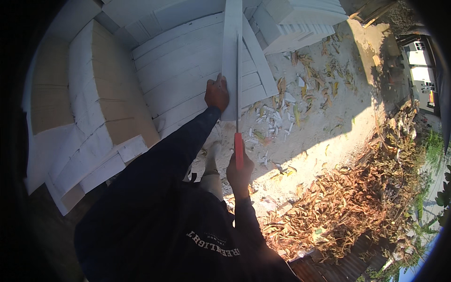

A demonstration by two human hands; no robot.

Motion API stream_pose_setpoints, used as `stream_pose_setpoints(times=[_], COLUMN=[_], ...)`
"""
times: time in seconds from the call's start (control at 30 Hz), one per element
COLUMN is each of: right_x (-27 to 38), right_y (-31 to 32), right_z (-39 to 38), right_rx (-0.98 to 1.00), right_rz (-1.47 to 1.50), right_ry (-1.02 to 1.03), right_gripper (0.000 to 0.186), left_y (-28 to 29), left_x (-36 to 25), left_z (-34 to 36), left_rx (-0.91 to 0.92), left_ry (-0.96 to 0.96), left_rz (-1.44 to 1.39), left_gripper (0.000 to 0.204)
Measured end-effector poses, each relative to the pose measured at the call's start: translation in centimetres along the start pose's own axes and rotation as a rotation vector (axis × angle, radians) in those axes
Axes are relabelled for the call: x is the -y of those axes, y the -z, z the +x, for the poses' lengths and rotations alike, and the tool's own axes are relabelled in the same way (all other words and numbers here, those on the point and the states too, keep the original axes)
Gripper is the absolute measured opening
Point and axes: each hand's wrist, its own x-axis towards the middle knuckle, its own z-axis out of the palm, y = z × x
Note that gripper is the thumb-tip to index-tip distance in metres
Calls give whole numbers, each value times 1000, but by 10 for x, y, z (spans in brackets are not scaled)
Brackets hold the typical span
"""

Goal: The person uses a hand saw to cut a white wooden plank resting on a stack of similar planks. After cutting, the person picks up the cut piece, places it on a separate stack, and then retrieves another plank to continue sawing.

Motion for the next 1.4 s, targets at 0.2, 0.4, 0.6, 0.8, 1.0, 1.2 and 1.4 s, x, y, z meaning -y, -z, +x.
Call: stream_pose_setpoints(times=[0.2,0.4,0.6,0.8,1.0,1.2,1.4], right_x=[2,5,5,-1,-7,-10,5], right_y=[-2,2,-1,4,4,4,9], right_z=[45,12,30,14,2,25,-13], right_rx=[133,-3,94,82,107,119,-6], right_rz=[-23,29,6,-63,-58,29,54], right_ry=[-39,22,-70,-33,-15,-82,-21], right_gripper=[19,19,20,18,43,18,13], left_y=[5,-2,2,-6,0,-2,7], left_x=[-6,4,0,5,0,1,-1], left_z=[4,4,-7,4,-1,4,6], left_rx=[-20,-47,-35,-50,-25,-45,-29], left_ry=[-39,-2,-34,-24,-17,-46,-8], left_rz=[-26,-40,4,6,15,35,16], left_gripper=[42,42,41,41,43,40,42])
